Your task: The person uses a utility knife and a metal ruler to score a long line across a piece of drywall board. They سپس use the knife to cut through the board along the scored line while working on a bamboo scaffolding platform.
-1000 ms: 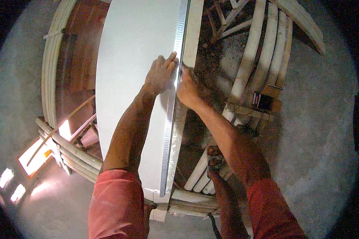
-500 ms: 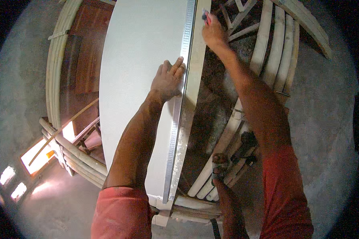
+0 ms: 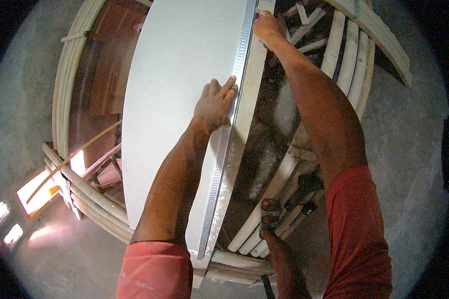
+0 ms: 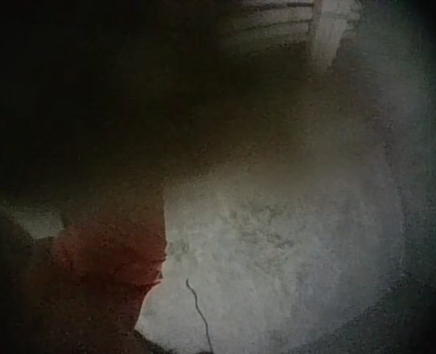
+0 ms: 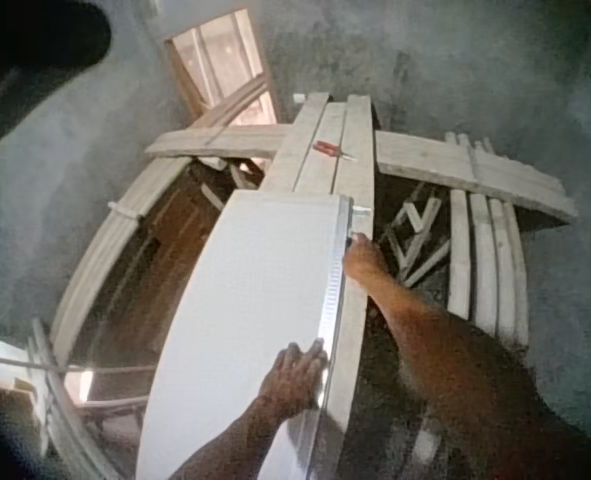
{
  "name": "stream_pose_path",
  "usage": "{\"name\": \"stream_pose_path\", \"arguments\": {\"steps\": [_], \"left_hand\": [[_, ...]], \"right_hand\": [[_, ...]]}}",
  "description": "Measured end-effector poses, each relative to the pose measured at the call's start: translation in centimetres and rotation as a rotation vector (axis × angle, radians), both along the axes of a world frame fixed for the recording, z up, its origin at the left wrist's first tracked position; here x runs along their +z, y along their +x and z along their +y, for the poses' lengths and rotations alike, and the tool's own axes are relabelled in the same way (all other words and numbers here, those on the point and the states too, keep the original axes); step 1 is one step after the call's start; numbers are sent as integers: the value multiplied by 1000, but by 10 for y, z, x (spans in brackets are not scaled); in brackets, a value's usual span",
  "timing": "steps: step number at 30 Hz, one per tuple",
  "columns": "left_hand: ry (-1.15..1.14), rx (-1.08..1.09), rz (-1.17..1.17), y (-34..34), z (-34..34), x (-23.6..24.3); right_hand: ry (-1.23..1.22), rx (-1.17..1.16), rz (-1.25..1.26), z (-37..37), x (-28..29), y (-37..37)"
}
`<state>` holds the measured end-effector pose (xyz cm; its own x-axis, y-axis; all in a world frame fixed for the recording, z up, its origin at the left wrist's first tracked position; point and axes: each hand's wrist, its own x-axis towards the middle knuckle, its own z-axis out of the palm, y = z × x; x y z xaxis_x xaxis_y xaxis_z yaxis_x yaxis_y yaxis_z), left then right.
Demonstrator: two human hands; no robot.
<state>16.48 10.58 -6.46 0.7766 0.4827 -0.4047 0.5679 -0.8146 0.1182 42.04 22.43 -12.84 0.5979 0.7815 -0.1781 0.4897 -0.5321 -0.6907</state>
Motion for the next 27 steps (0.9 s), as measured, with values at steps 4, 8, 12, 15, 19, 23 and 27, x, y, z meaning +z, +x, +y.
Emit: {"name": "stream_pose_path", "arguments": {"steps": [4, 8, 12, 15, 19, 23, 27], "left_hand": [[-7, 8, -29, -1, 0, -2], [-36, 3, -40, -2, 3, -8], [-40, 18, -52, -3, 3, -12], [30, -42, -8, -2, 2, -10], [-23, -22, 37, 1, 3, -4], [-52, -18, 84, 4, 4, 1], [-7, -19, 45, 4, 3, 1]], "right_hand": [[12, 41, -26, -3, 7, 4], [-36, 230, -135, -4, 11, 10], [-57, 253, -78, -13, 8, 4], [-93, 336, -60, -27, 12, -11], [-221, 238, 26, -70, 26, -49], [-116, 157, 91, -122, 34, -91], [-68, 98, 189, -196, 45, -143]]}}
